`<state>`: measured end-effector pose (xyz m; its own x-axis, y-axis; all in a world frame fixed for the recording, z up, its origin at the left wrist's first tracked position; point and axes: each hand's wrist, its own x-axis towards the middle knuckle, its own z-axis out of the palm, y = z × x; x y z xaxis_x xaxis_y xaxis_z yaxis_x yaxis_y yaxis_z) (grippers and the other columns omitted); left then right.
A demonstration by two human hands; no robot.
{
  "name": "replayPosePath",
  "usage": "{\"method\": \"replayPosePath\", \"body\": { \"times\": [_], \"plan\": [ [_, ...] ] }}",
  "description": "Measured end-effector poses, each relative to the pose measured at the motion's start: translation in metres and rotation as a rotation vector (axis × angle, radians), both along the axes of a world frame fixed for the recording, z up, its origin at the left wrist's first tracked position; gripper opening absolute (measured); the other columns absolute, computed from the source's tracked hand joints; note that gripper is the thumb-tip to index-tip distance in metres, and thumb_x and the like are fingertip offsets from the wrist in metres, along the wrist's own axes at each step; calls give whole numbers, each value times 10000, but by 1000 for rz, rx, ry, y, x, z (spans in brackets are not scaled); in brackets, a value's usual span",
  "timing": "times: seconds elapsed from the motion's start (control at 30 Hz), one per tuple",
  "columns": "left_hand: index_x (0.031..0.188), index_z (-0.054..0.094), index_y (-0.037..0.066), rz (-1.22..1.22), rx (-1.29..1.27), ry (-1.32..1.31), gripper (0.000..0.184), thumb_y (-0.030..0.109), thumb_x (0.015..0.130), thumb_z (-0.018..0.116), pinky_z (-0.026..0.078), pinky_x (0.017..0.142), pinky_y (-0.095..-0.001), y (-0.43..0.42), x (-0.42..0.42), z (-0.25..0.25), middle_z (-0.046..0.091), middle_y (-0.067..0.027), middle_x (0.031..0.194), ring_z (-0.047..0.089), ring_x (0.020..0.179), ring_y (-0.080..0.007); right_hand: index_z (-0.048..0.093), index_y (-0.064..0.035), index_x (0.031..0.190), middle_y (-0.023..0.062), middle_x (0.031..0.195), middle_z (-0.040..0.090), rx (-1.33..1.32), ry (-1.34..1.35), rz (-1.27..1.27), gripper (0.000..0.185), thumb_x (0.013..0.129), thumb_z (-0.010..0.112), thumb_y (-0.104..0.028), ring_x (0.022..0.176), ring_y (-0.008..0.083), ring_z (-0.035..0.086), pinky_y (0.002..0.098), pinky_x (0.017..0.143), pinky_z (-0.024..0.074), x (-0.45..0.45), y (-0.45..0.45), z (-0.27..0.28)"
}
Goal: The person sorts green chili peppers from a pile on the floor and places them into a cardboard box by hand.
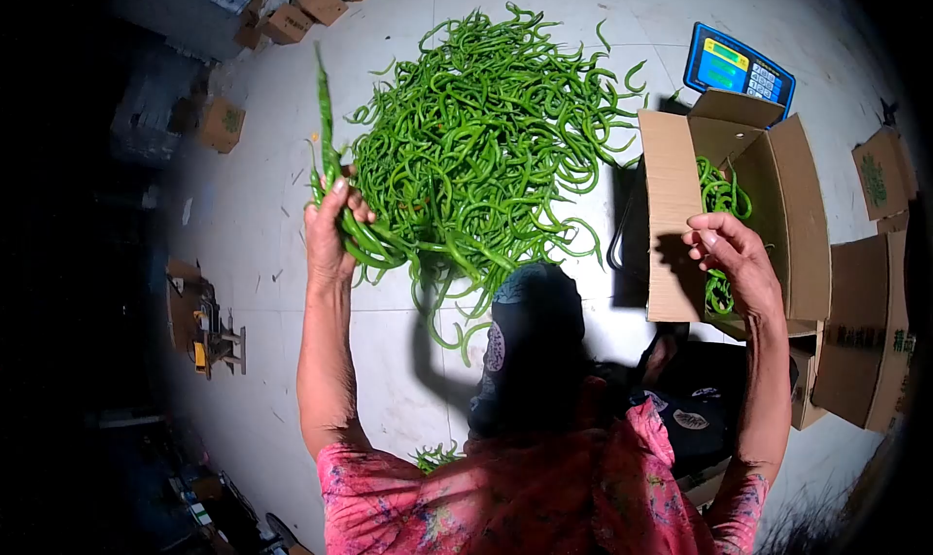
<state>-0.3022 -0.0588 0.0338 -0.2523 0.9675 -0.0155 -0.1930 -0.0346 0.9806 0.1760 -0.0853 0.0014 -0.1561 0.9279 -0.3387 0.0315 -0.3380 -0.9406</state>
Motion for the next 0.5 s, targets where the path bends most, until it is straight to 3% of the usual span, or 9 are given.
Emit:
{"method": "replayPosePath", "body": {
  "times": [0.4, 0.5],
  "plan": [
    [1277, 439, -20, -399, 207, -260, 368, 197, 983, 482, 438, 614, -257, 63, 67, 95, 363, 23, 726, 386, 628, -79, 624, -17, 1084, 32, 919, 633, 42, 119, 52, 232, 917, 611, -179, 798, 86, 559, 231, 752, 469, -9, -1, 7],
    [1290, 427, -43, -587, 243, -390, 381, 175, 980, 469, 428, 631, -257, 70, 99, 112, 347, 21, 730, 370, 630, -79, 592, -20, 1163, 44, 954, 653, 79, 145, 60, 315, 895, 635, -179, 791, 87, 581, 225, 743, 466, -8, 3, 1]
  ]
}}
